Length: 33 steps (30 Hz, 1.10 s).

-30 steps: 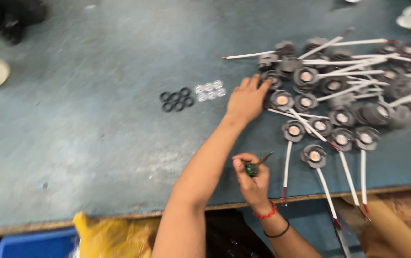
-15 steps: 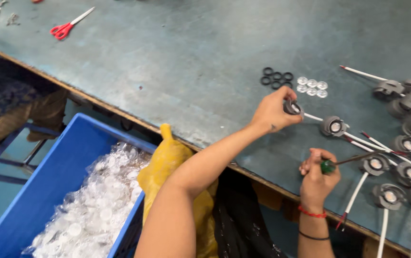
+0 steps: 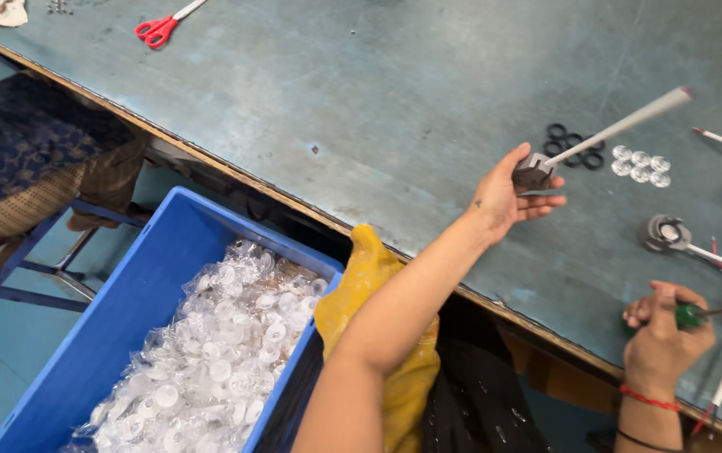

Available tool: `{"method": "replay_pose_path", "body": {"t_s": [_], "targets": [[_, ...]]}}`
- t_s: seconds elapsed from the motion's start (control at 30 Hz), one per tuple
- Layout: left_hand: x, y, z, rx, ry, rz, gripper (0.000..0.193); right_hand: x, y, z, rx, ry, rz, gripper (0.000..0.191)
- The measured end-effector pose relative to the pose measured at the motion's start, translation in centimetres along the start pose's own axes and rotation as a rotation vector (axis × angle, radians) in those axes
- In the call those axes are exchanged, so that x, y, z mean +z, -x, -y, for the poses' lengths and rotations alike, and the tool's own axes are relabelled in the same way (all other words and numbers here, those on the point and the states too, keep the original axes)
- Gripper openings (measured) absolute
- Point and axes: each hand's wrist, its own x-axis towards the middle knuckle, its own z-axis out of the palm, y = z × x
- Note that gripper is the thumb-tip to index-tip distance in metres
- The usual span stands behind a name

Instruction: The person assembles small electrical components by inserting wires into gray housings, placing black and clear rings, and using a screwdriver to secure parts. The person handles multiple units one at a time, placing finished assemblies on the table.

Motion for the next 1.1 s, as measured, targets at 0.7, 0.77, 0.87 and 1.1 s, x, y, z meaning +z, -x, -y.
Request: {"method": "replay_pose_path", "body": {"t_s": [0.7,0.77,0.87,1.1], "targets": [[-2.8,-0.1,-6.1,0.358,-0.209,-0.12,0.052,18.7,1.6,2.9,0.149,0.166,0.376,0.039],[-2.9,0.1,-6.1,0.36,-0.241,-0.139,0.056,18.9,1.9,2.8,0.154,0.12,0.372,0.034],[-2.9,0.1,-5.8,0.343,-0.244,-0.171,0.059,18.8,2.0,2.8,0.145,0.097,0.373,0.031],[-3.7,-0.4,-5.1,0.33,-0.241,-0.166,0.061,18.8,2.1,3.1,0.109,0.086,0.394,0.029]]}}
